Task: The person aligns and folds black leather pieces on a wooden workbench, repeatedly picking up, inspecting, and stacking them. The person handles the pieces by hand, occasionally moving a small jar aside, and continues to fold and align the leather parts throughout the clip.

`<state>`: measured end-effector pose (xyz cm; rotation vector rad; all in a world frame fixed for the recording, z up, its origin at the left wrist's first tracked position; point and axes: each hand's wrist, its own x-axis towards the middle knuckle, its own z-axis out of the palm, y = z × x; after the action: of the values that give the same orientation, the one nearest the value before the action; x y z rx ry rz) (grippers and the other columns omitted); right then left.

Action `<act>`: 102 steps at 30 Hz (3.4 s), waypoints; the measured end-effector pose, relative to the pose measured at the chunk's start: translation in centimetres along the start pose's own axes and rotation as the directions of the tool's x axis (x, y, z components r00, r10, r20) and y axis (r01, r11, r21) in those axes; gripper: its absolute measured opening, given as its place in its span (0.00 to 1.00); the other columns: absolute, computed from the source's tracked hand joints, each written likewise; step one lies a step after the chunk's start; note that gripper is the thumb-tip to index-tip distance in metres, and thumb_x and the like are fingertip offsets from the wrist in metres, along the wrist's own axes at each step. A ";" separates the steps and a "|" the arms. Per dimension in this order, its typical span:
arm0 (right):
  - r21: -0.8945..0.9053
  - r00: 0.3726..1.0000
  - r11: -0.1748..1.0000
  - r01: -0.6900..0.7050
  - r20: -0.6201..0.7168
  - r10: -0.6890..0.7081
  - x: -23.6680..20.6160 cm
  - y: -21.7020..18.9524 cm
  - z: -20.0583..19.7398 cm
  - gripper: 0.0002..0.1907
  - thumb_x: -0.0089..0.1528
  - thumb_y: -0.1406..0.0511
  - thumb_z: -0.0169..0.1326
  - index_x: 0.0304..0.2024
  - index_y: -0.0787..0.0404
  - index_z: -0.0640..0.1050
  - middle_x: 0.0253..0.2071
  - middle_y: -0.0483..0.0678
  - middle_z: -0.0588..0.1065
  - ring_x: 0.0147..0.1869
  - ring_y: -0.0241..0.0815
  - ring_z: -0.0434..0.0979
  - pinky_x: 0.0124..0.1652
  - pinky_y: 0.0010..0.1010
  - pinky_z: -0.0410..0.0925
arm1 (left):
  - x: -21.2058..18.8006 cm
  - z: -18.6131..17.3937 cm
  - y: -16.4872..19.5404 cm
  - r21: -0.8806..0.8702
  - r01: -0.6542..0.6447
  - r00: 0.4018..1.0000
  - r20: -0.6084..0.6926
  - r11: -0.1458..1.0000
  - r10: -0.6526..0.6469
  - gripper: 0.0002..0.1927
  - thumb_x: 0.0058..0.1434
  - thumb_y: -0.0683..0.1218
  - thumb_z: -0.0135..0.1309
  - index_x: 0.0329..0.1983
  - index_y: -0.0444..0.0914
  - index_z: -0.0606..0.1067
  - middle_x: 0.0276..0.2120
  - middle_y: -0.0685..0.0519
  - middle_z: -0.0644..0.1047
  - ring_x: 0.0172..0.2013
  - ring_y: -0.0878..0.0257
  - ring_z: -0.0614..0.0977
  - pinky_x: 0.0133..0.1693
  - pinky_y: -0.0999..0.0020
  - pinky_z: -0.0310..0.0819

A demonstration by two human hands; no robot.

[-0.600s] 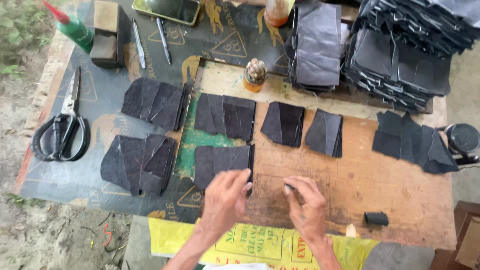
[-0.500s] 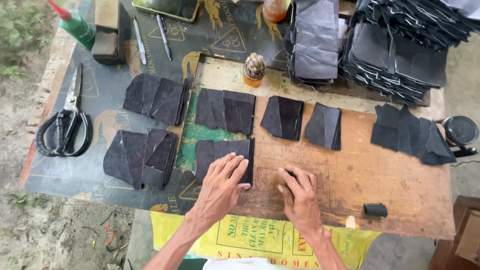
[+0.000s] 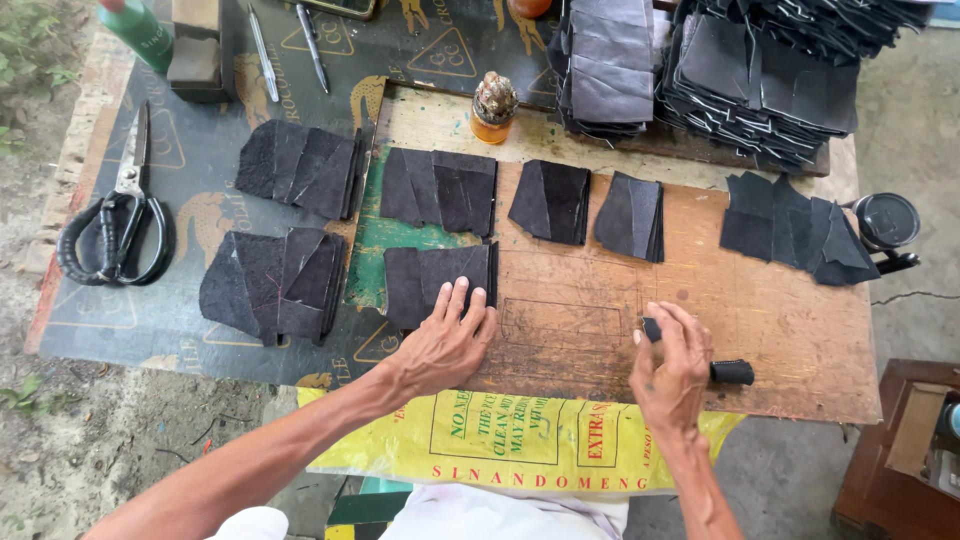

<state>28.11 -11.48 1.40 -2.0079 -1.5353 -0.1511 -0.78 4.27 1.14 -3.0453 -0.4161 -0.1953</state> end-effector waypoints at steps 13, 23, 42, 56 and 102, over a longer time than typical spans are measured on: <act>0.593 0.976 0.790 -0.156 0.214 0.032 -0.1 -10.3 1.2 0.17 0.63 0.77 0.52 0.55 0.66 0.75 0.50 0.53 0.80 0.55 0.46 0.81 0.54 0.33 0.74 | 0.1 -2.0 4.2 -0.569 0.154 0.973 -0.055 0.808 -0.225 0.27 0.66 0.51 0.54 0.60 0.26 0.69 0.57 0.35 0.73 0.60 0.40 0.74 0.61 0.48 0.66; 0.568 0.983 0.820 -0.077 0.181 -0.032 -0.5 -9.8 2.7 0.14 0.59 0.76 0.60 0.47 0.64 0.79 0.48 0.51 0.80 0.55 0.48 0.80 0.54 0.35 0.73 | -0.2 -1.9 2.8 -0.351 0.090 0.996 0.035 0.932 -0.083 0.24 0.64 0.46 0.52 0.57 0.25 0.69 0.57 0.30 0.72 0.60 0.37 0.71 0.61 0.45 0.64; 0.369 0.934 0.929 0.040 0.317 -0.166 1.0 -11.1 2.8 0.18 0.54 0.77 0.55 0.47 0.69 0.77 0.48 0.61 0.72 0.54 0.60 0.72 0.54 0.46 0.68 | 1.8 -9.6 -5.2 -0.962 0.185 0.677 -0.024 0.202 -0.735 0.20 0.64 0.31 0.51 0.60 0.31 0.73 0.45 0.46 0.82 0.42 0.62 0.84 0.43 0.71 0.83; 0.757 0.749 -0.031 -0.652 0.650 0.126 -0.2 -7.6 -0.3 0.23 0.63 0.68 0.55 0.61 0.68 0.70 0.49 0.51 0.79 0.50 0.41 0.79 0.50 0.34 0.73 | 3.9 -2.8 2.2 -0.738 -0.117 0.676 0.431 -0.665 -0.597 0.18 0.63 0.35 0.57 0.56 0.29 0.75 0.45 0.48 0.83 0.41 0.66 0.84 0.46 0.70 0.82; 0.424 0.498 -0.866 -0.265 0.829 0.253 -0.3 -9.7 0.9 0.25 0.62 0.70 0.54 0.62 0.68 0.69 0.62 0.62 0.72 0.68 0.63 0.69 0.66 0.69 0.59 | 3.4 -2.0 1.3 -0.699 0.255 0.934 0.000 0.668 -0.356 0.06 0.61 0.42 0.53 0.36 0.34 0.77 0.30 0.44 0.78 0.31 0.48 0.80 0.33 0.54 0.74</act>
<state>18.97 -9.77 4.30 -0.5237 0.3991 1.3570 2.62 3.73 3.48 -3.6082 -1.0737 -0.7361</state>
